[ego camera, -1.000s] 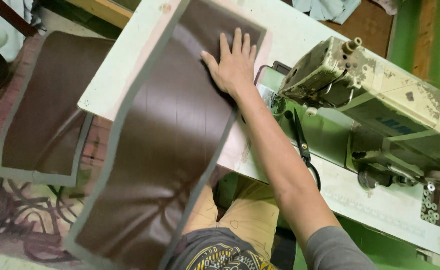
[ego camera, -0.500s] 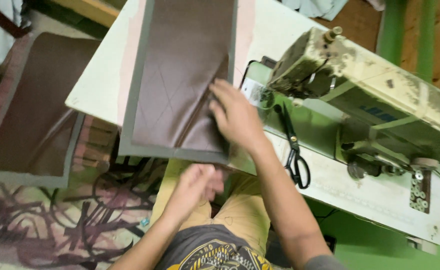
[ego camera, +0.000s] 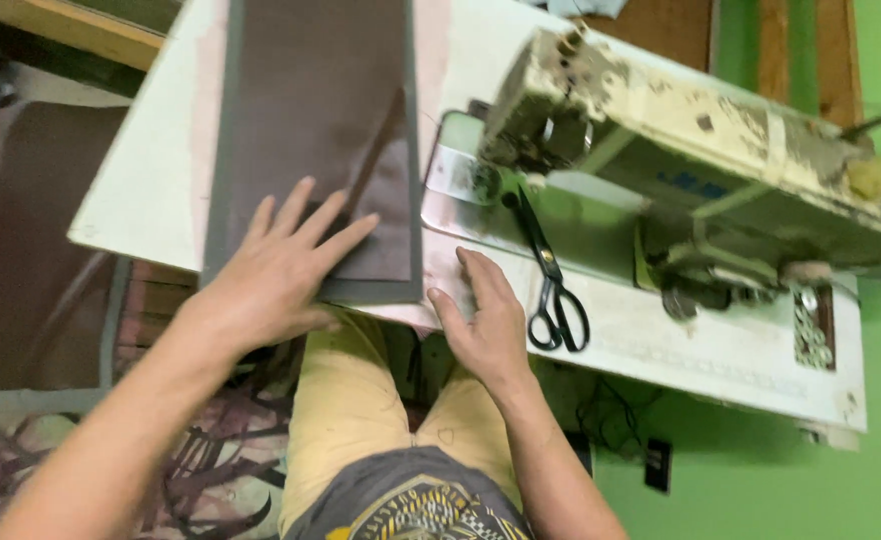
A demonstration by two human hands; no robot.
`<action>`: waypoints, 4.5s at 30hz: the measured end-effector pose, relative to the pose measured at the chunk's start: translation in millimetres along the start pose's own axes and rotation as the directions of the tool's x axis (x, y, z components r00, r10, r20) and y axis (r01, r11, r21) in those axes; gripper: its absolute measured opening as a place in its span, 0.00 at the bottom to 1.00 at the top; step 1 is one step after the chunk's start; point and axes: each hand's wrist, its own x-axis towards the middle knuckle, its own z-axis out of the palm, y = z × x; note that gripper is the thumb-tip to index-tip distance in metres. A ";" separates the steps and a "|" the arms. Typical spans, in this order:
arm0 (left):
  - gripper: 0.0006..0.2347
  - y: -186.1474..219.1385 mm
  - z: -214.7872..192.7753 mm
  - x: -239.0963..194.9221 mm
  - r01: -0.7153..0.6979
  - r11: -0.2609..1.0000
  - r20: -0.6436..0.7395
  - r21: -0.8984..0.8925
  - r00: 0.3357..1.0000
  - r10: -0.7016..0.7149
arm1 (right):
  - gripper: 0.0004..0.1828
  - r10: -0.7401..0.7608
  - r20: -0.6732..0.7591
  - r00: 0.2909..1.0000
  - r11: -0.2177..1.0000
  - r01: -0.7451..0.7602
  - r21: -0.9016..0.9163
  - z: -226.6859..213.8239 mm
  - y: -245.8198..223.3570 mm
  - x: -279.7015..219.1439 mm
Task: Cutting quilted leather material with scissors and preparing it for sewing at a workstation.
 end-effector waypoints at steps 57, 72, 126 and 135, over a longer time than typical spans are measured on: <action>0.28 1.2 66.8 88.6 -0.197 0.980 -0.222 0.013 0.955 0.195 | 0.25 0.167 -0.164 0.972 0.880 -0.222 -0.421 -32.1 102.7 34.7; 0.27 37.0 58.5 72.3 0.073 0.990 -0.129 0.120 0.990 -0.057 | 0.21 0.405 -0.379 0.832 0.826 -0.511 -0.238 -166.7 93.6 -110.7; 0.28 49.2 86.2 66.7 0.010 0.991 -0.274 -0.131 0.961 -0.045 | 0.10 0.080 -0.238 0.968 0.985 -0.040 0.169 19.9 119.4 139.5; 0.27 34.2 91.6 72.8 -0.044 0.996 -0.344 -0.079 0.939 0.014 | 0.05 0.050 -0.251 0.967 0.979 0.003 0.205 8.5 121.0 124.1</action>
